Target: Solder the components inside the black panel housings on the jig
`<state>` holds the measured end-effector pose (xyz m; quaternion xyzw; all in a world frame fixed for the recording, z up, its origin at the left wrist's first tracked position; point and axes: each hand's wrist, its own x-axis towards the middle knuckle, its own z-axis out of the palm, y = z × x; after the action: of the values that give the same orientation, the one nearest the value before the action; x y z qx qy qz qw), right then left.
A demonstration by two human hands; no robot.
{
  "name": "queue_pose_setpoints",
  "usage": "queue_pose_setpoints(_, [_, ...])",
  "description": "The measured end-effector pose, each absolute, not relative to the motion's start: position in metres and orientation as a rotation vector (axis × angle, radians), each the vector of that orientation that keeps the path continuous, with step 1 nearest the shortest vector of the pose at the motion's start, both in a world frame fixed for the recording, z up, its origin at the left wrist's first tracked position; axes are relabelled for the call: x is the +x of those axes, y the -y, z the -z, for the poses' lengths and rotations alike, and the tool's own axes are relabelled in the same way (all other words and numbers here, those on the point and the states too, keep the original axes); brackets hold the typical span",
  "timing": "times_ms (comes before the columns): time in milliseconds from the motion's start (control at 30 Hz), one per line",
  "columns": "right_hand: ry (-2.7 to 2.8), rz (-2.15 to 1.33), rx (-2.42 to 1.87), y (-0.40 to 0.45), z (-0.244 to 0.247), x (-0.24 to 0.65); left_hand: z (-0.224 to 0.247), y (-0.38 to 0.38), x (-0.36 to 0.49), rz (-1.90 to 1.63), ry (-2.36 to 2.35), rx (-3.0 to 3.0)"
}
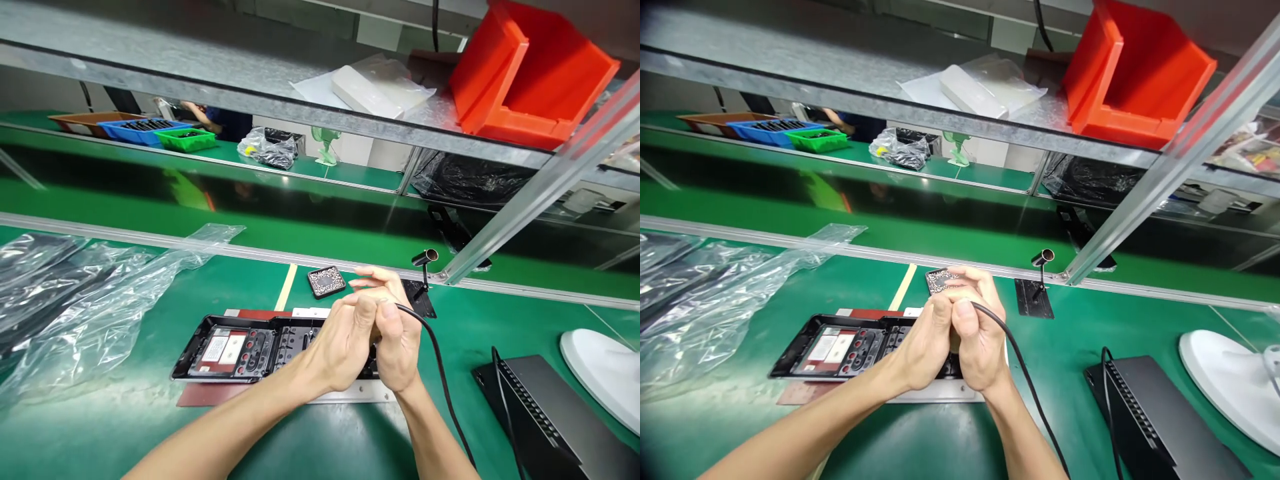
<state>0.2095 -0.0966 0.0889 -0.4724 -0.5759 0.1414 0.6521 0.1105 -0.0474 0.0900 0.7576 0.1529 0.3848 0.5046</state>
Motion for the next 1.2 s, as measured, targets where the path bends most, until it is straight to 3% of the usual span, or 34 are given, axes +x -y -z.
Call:
queue_pose_setpoints(567, [1.028,-0.705,-0.904,0.101,-0.088,0.194,-0.007,0.014,-0.001,-0.677,-1.101,2.443])
queue_pose_setpoints(1200, [0.947,-0.655,-0.926,0.096,-0.089,0.188,-0.004,0.016,0.005,-0.533,-1.127,2.395])
